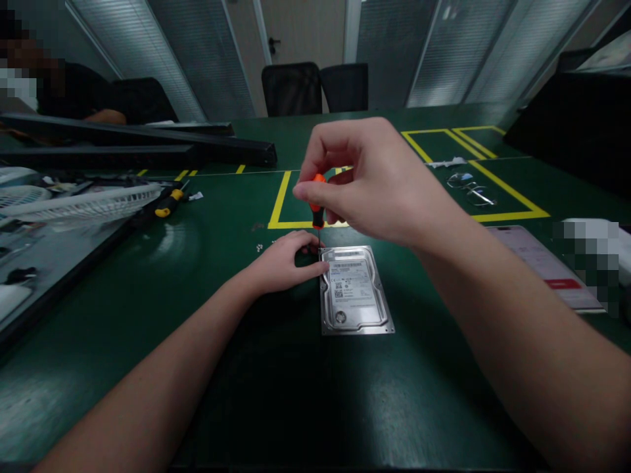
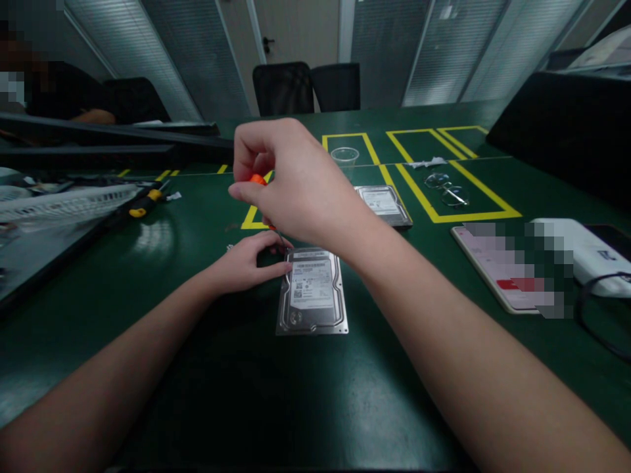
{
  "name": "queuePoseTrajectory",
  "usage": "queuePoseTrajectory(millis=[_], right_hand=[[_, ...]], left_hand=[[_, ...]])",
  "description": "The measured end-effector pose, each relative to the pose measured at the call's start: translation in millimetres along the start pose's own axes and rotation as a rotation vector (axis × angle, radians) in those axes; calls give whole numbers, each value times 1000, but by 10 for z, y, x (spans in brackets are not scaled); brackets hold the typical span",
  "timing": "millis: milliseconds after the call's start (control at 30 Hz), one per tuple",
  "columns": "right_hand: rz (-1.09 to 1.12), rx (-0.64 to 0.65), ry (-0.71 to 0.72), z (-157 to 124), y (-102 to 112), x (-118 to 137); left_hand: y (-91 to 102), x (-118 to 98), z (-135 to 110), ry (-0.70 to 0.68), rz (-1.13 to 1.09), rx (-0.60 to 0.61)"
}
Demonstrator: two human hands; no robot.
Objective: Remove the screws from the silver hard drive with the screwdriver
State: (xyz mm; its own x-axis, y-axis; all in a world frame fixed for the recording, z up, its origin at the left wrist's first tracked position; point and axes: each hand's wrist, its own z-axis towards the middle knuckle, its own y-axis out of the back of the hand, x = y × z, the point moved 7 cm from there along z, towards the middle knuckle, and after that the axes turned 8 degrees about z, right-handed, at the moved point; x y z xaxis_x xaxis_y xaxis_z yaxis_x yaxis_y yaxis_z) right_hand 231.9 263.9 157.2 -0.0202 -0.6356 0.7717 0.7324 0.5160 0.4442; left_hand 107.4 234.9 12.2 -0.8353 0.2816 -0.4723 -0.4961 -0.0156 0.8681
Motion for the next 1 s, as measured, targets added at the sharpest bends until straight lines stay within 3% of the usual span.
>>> queuePoseTrajectory(millis=[433,1000], right_hand=[[136,5,-112,22,-44,-138],[7,-26,8,6,7,-28]], left_hand=[[-7,8,6,5,-3,3],[-13,7,5,11,-1,14]])
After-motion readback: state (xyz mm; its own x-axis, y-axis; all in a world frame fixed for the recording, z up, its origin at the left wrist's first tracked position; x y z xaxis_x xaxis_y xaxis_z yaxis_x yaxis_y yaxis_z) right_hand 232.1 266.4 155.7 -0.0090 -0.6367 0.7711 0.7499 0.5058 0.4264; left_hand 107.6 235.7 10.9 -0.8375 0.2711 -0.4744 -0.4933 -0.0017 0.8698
